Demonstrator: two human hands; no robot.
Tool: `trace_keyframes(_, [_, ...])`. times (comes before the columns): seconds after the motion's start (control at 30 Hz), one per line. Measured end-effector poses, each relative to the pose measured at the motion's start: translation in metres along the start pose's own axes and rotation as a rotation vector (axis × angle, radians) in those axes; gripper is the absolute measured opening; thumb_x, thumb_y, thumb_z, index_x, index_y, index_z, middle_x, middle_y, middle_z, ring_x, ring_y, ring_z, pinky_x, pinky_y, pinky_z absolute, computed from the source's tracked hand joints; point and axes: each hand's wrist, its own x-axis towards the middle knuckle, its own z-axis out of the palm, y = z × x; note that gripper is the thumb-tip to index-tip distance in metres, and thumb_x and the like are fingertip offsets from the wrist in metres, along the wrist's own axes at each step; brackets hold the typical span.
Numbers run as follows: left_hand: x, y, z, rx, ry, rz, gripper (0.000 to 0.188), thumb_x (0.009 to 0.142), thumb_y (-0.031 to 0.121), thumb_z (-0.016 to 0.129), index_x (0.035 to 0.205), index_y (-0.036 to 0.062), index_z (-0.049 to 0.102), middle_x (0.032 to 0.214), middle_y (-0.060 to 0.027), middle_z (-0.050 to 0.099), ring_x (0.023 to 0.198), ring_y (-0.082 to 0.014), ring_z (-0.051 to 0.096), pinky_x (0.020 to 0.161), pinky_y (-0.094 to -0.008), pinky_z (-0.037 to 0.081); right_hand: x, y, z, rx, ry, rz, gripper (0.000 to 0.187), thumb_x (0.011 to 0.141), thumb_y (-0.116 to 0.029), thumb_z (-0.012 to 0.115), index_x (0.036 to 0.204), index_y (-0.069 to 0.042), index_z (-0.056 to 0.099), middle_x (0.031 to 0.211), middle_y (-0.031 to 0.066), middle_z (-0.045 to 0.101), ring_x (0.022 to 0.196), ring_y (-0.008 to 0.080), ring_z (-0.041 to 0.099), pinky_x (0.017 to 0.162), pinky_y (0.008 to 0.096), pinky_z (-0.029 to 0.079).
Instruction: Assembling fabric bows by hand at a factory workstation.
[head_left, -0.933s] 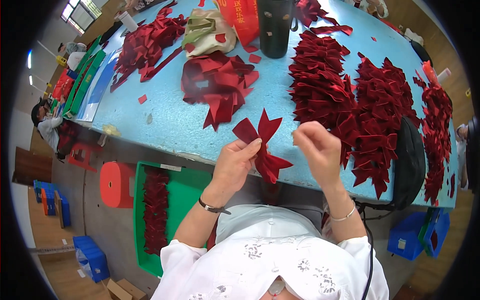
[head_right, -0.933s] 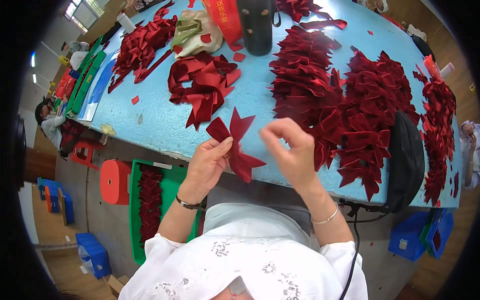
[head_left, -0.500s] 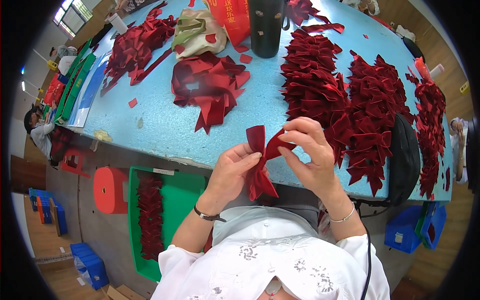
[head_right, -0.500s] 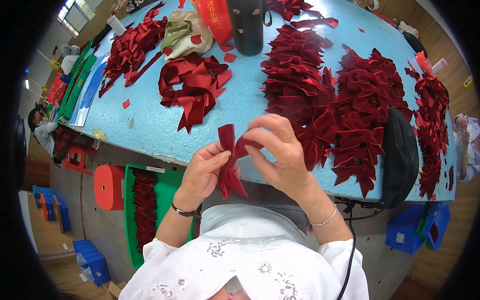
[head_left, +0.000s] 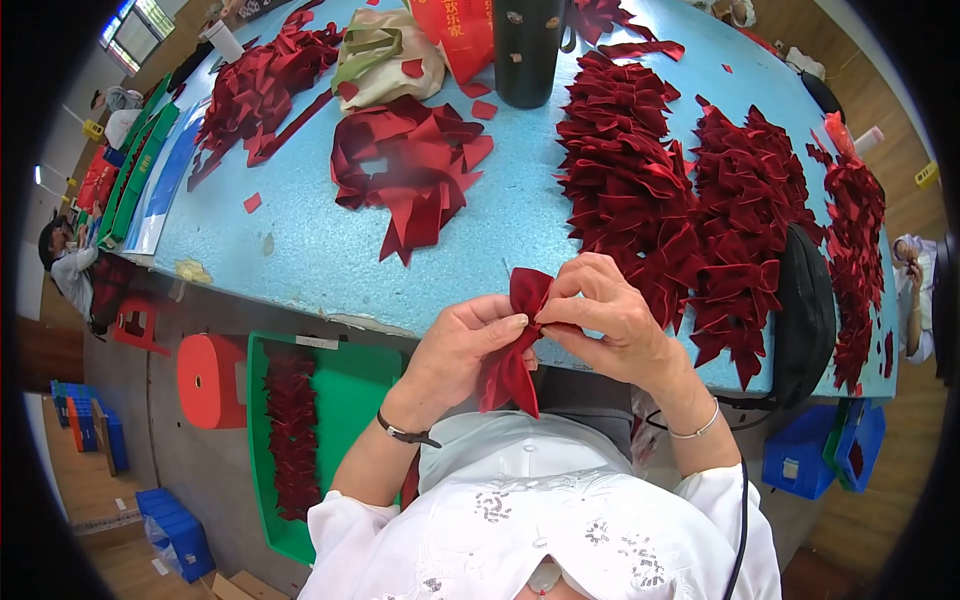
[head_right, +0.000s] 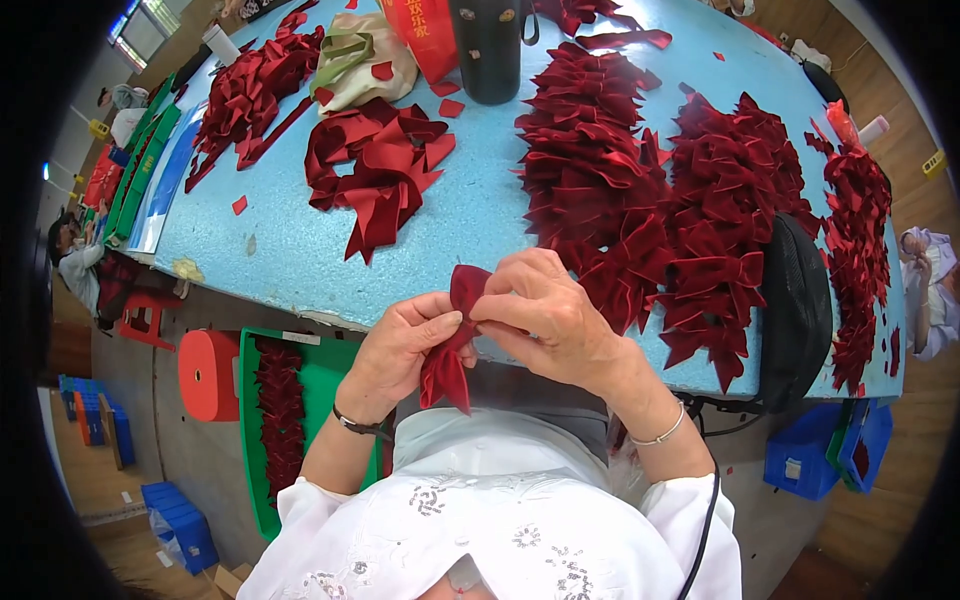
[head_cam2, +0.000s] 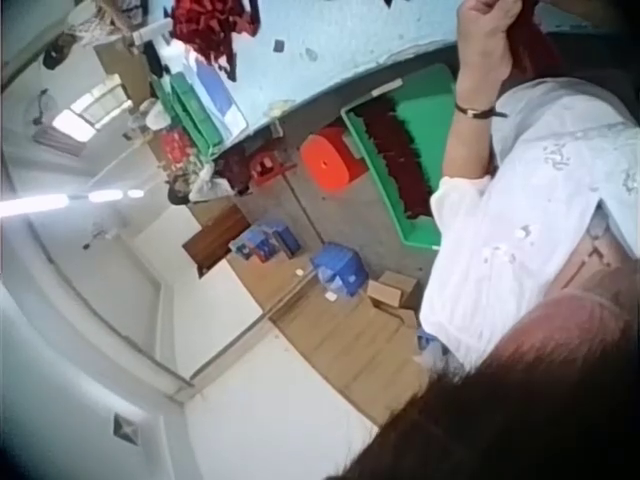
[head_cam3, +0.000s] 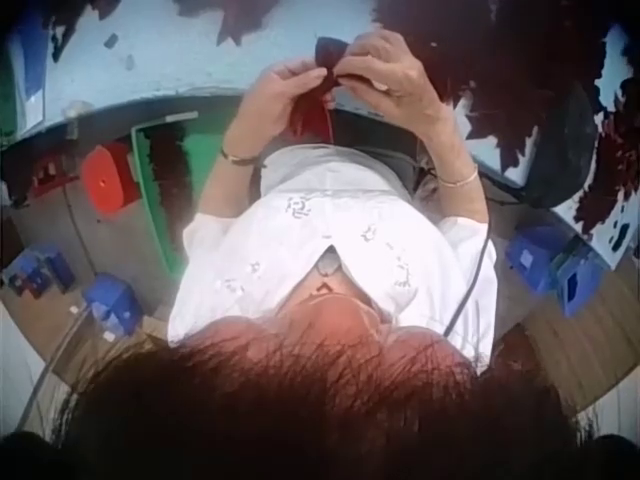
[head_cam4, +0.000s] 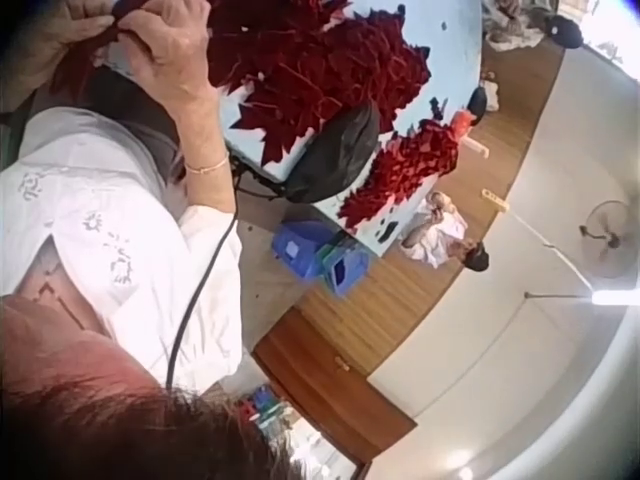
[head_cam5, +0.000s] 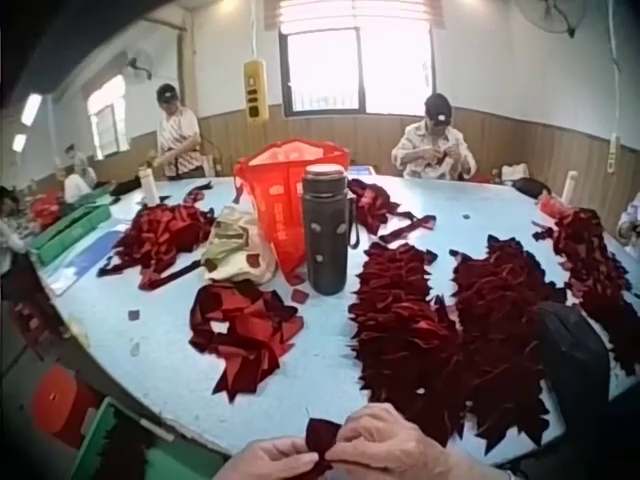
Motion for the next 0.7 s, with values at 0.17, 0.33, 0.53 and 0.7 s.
trace_keyframes(0.17, [0.001,-0.004,-0.003,0.002,-0.038,0.005,0.019,0.092,0.01,0.058,0.105,-0.0034,0.06,0.093,-0.0095,0.065,0.075,-0.0168,0.064,0.071,-0.0291,0.054,-0.006,0.006,0.004,0.054,-0.02,0.001,0.025,0.065,0.002,0.074,0.087,-0.006,0.065,0.087,0.0052,0.061,0.09,0.0258,0.057,0.081,0.0375,0.043])
trace_keyframes(0.33, [-0.002,-0.004,-0.007,0.059,-0.063,0.051,0.026,0.086,0.003,0.063,0.111,-0.0041,0.059,0.099,-0.0109,0.065,0.082,-0.0168,0.064,0.075,-0.0299,0.054,-0.006,0.002,0.006,0.078,-0.048,0.062,0.02,0.066,0.003,0.071,0.082,-0.005,0.063,0.084,0.0056,0.061,0.086,0.0247,0.058,0.079,0.0353,0.044])
trace_keyframes(0.53, [-0.002,-0.013,-0.011,0.133,-0.011,0.096,0.035,0.079,-0.006,0.067,0.113,-0.0043,0.059,0.104,-0.0124,0.065,0.088,-0.0174,0.065,0.078,-0.0309,0.055,-0.012,0.001,0.011,0.213,-0.079,0.2,0.015,0.064,0.004,0.068,0.075,-0.003,0.059,0.074,0.0059,0.061,0.076,0.023,0.06,0.074,0.0319,0.046])
trace_keyframes(0.7, [-0.002,-0.022,-0.01,0.163,0.006,0.28,0.038,0.078,-0.007,0.068,0.114,-0.0057,0.059,0.102,-0.011,0.066,0.088,-0.0156,0.064,0.08,-0.027,0.054,-0.013,-0.008,0.015,0.286,0.016,0.372,0.009,0.067,0.002,0.066,0.073,0.0,0.06,0.068,0.0032,0.061,0.068,0.0149,0.059,0.066,0.0267,0.046])
